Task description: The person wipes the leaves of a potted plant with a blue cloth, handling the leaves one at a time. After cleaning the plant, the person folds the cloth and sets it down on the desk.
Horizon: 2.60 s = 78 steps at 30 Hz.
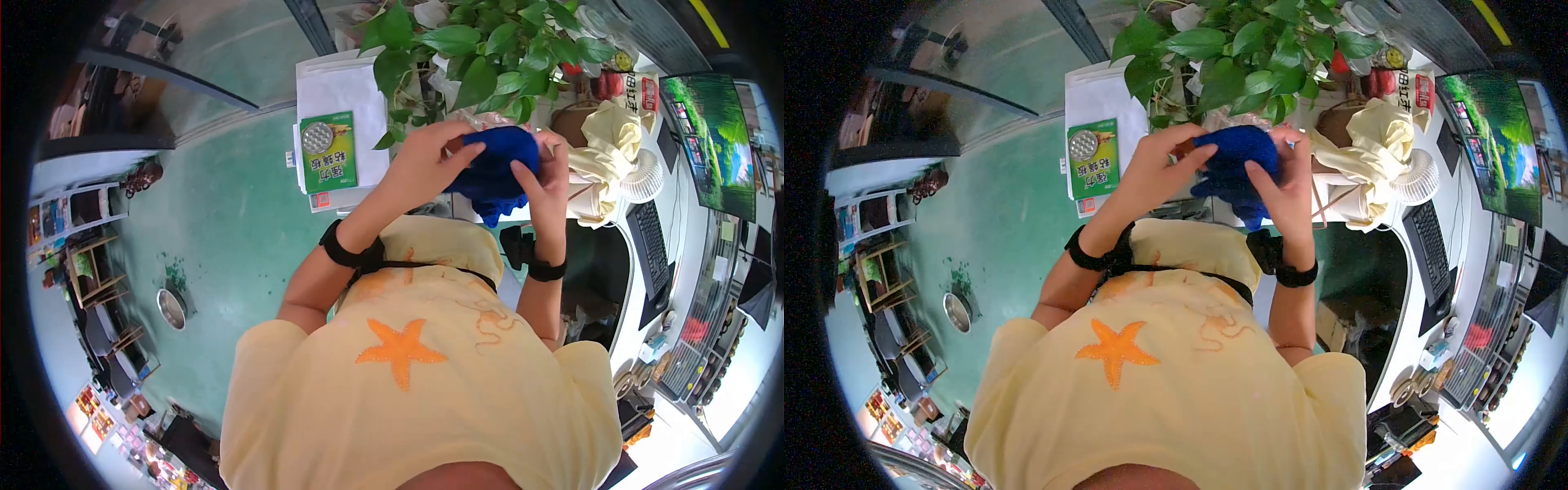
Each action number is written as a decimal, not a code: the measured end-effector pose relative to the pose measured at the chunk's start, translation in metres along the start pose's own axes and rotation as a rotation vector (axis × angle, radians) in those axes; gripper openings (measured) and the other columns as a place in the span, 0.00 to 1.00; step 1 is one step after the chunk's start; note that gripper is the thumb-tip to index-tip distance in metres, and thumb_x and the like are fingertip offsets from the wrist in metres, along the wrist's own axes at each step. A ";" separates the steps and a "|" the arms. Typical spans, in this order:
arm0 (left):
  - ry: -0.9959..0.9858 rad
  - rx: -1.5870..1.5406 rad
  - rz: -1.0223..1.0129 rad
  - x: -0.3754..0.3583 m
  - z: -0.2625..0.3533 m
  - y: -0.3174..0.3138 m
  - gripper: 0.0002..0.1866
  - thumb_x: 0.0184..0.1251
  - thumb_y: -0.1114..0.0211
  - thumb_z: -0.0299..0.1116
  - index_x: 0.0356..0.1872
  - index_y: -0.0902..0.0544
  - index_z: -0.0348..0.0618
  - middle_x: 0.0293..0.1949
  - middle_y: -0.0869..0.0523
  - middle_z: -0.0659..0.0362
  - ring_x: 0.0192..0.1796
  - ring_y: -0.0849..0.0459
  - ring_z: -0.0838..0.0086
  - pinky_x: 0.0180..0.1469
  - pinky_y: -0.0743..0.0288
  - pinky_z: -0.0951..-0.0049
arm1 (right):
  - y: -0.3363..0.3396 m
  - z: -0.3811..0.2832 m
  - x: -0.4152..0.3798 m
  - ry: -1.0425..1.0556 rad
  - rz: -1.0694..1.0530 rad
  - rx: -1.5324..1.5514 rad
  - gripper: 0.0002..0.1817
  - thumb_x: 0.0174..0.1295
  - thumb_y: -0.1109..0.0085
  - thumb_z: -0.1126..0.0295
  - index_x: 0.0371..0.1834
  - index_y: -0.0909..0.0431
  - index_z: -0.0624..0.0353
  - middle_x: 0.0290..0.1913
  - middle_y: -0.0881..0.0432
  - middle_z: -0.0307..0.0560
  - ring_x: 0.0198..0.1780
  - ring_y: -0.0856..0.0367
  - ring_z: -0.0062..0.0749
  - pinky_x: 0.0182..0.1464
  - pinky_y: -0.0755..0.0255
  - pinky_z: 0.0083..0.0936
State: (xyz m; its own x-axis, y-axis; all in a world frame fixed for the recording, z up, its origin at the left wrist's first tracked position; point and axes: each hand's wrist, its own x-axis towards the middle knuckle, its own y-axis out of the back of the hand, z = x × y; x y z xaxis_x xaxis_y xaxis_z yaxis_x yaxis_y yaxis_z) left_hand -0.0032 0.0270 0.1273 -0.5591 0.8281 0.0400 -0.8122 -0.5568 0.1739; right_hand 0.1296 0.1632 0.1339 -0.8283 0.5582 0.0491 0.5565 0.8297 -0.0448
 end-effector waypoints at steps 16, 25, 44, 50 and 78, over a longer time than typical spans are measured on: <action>-0.218 0.054 0.203 0.031 0.002 0.003 0.09 0.54 0.35 0.28 0.38 0.17 0.45 0.33 0.23 0.61 0.30 0.25 0.79 0.28 0.32 0.81 | -0.001 0.025 0.025 -0.124 0.080 0.229 0.13 0.61 0.46 0.74 0.48 0.32 0.61 0.30 0.25 0.39 0.26 0.29 0.18 0.28 0.35 0.15; 0.054 -0.077 0.341 0.085 -0.042 -0.001 0.17 0.58 0.34 0.34 0.45 0.23 0.37 0.40 0.21 0.58 0.38 0.23 0.78 0.39 0.29 0.79 | -0.015 0.009 0.074 -0.056 0.462 -0.206 0.14 0.59 0.41 0.69 0.46 0.27 0.60 0.26 0.25 0.36 0.18 0.33 0.13 0.18 0.41 0.13; 0.421 -0.452 0.175 0.099 -0.066 -0.009 0.18 0.63 0.40 0.30 0.52 0.25 0.29 0.41 0.18 0.57 0.42 0.24 0.81 0.45 0.32 0.82 | -0.029 0.050 0.117 -0.060 0.473 -0.776 0.14 0.48 0.35 0.64 0.37 0.20 0.59 0.33 0.18 0.50 0.33 0.18 0.40 0.36 0.26 0.28; 0.434 -0.394 0.192 0.097 -0.061 -0.006 0.18 0.63 0.40 0.30 0.52 0.25 0.32 0.41 0.18 0.58 0.40 0.24 0.82 0.44 0.31 0.82 | -0.030 0.044 0.113 -0.056 0.551 -0.782 0.14 0.48 0.35 0.63 0.36 0.20 0.58 0.27 0.18 0.51 0.27 0.18 0.41 0.31 0.27 0.28; 0.319 -0.661 -0.158 0.063 -0.063 0.005 0.23 0.71 0.54 0.44 0.55 0.29 0.36 0.48 0.22 0.58 0.50 0.25 0.75 0.55 0.34 0.74 | -0.048 -0.022 0.056 -0.113 0.187 -0.287 0.19 0.53 0.43 0.79 0.51 0.28 0.60 0.46 0.23 0.47 0.47 0.25 0.31 0.53 0.33 0.25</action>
State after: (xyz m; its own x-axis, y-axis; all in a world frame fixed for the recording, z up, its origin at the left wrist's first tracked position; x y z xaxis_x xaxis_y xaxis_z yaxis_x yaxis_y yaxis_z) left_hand -0.0530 0.0718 0.0691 -0.3671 0.8985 -0.2407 -0.7610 -0.4389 -0.4777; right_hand 0.0583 0.1551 0.1604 -0.7033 0.7095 -0.0445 0.6819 0.6909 0.2401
